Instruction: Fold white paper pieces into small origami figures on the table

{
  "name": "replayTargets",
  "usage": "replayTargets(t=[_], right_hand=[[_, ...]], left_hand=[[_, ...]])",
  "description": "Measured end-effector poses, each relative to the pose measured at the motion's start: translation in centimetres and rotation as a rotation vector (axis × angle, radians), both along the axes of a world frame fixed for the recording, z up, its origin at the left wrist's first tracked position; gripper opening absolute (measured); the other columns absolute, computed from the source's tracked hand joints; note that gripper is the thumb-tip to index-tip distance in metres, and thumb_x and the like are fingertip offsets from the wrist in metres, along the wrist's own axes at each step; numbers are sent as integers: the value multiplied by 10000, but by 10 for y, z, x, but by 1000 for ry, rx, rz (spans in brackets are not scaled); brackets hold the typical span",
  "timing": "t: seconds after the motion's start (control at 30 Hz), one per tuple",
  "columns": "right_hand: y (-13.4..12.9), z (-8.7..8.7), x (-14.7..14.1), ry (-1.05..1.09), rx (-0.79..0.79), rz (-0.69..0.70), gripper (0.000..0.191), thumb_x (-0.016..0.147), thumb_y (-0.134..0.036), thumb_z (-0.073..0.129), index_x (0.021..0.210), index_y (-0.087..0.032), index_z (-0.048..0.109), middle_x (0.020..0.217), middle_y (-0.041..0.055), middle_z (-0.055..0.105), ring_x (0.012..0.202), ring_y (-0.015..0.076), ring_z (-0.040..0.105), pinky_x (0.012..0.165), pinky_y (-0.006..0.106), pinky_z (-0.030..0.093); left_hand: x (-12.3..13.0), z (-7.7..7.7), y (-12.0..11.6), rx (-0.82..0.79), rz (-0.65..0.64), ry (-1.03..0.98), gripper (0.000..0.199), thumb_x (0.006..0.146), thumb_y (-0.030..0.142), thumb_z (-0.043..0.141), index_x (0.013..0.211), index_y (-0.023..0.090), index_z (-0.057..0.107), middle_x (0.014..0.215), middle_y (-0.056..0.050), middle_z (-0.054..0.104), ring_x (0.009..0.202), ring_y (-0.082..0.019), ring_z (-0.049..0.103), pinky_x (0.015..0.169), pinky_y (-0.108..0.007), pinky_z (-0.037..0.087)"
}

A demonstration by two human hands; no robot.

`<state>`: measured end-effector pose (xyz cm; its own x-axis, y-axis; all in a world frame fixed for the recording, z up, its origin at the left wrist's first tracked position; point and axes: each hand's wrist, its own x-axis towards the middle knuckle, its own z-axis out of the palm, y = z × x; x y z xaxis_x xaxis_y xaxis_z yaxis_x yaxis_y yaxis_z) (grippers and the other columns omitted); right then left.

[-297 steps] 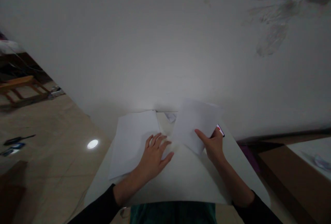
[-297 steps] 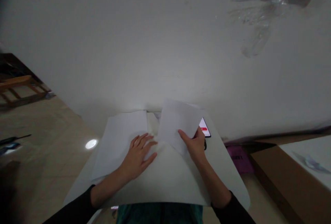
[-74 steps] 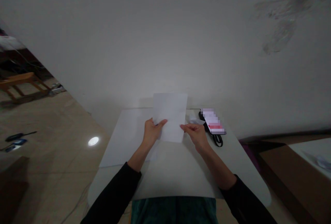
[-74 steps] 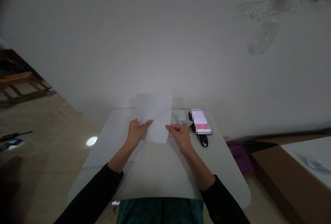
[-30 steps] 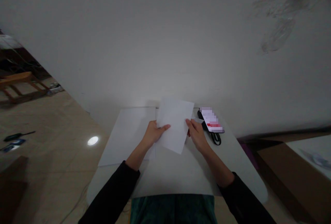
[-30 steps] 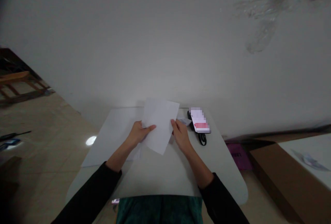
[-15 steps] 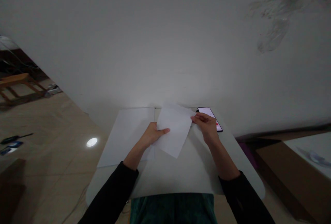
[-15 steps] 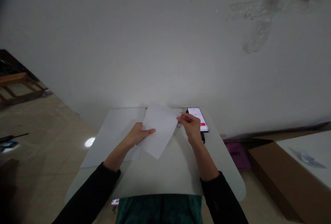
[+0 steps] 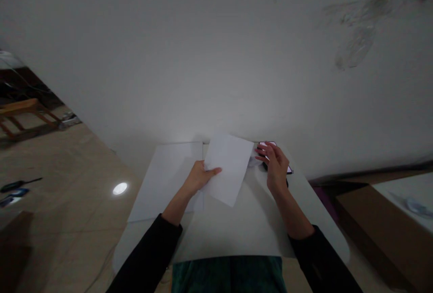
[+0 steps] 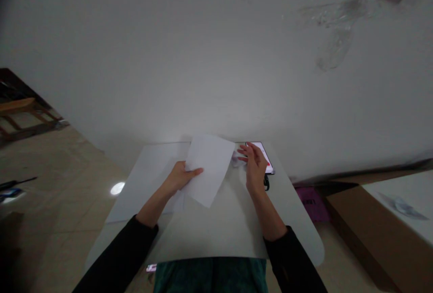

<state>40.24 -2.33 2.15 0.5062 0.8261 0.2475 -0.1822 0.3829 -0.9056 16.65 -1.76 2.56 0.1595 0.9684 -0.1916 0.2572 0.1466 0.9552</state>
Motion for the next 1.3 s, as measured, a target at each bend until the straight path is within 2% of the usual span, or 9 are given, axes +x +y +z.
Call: replayTargets(t=[0.13, 0.2, 0.3, 0.4, 0.5, 0.53, 0.63, 0.97, 1.3], right_hand=[[-7, -5, -16, -256, -107, 340, 303, 740, -446, 725, 844, -162, 715, 769, 56, 730, 701, 208, 686, 632, 317, 544], [-12, -6, -21, -399, -65, 249, 287, 819, -441, 648, 796, -162, 711, 743, 51, 723, 677, 207, 673, 613, 310, 523], [-20, -1, -22, -655, 87, -122, 244, 923, -334, 530, 964, -170, 707, 897, 77, 740, 792, 215, 687, 707, 329, 523], [-24, 7, -29, -966, 361, -273, 301, 964, -163, 415, 1152, -186, 649, 1074, 107, 725, 988, 205, 678, 864, 356, 498], [-28, 16, -46, -1158, 550, -271, 315, 945, -87, 443, 1168, -199, 635, 1054, 84, 738, 1028, 188, 676, 927, 370, 462], [-30, 19, -52, -1173, 580, -260, 297, 942, -90, 459, 1157, -191, 638, 1039, 83, 741, 1046, 194, 670, 925, 374, 462], [-37, 30, -65, -1205, 555, -297, 247, 946, -117, 485, 1112, -193, 651, 1013, 82, 741, 1033, 204, 665, 900, 380, 468], [-32, 49, -80, -1512, 464, -327, 145, 928, -138, 512, 935, -146, 656, 896, 100, 706, 937, 243, 612, 845, 377, 458], [-37, 42, -93, -1249, 478, -404, 98, 856, -151, 575, 823, -207, 648, 812, 31, 714, 922, 216, 638, 826, 381, 412]], left_hand=[[6, -4, 2, 62, 75, -40, 348, 700, 371, 759, 938, 127, 689, 961, -114, 738, 806, -230, 693, 688, -325, 550], [10, -5, 2, 191, 85, -4, 369, 729, 398, 734, 977, 133, 671, 981, -115, 725, 846, -238, 685, 727, -351, 548], [14, -5, -3, 715, 310, 155, 537, 724, 406, 753, 1171, 171, 573, 1239, -144, 609, 1109, -266, 596, 911, -423, 487], [13, 0, -17, 1367, 568, 401, 554, 688, 352, 808, 1175, 263, 562, 1336, -112, 535, 1250, -259, 487, 1066, -452, 327], [10, 10, -35, 1768, 303, 729, 356, 751, 259, 775, 1046, 397, 633, 1115, 24, 688, 1128, -198, 572, 1117, -398, 165], [9, 14, -40, 1763, 189, 844, 339, 792, 230, 738, 1066, 403, 637, 1106, 42, 705, 1114, -190, 584, 1124, -397, 110], [7, 28, -45, 1683, 192, 908, 339, 850, 194, 678, 1134, 373, 630, 1076, 39, 733, 1112, -199, 606, 1102, -428, 65], [2, 45, -31, 1543, 231, 814, 173, 885, 179, 636, 1044, 242, 660, 864, -2, 752, 849, -175, 664, 915, -392, 297], [4, 46, -33, 1495, 327, 928, 43, 901, 216, 623, 904, 242, 657, 753, 26, 712, 772, -158, 594, 907, -403, 214]])
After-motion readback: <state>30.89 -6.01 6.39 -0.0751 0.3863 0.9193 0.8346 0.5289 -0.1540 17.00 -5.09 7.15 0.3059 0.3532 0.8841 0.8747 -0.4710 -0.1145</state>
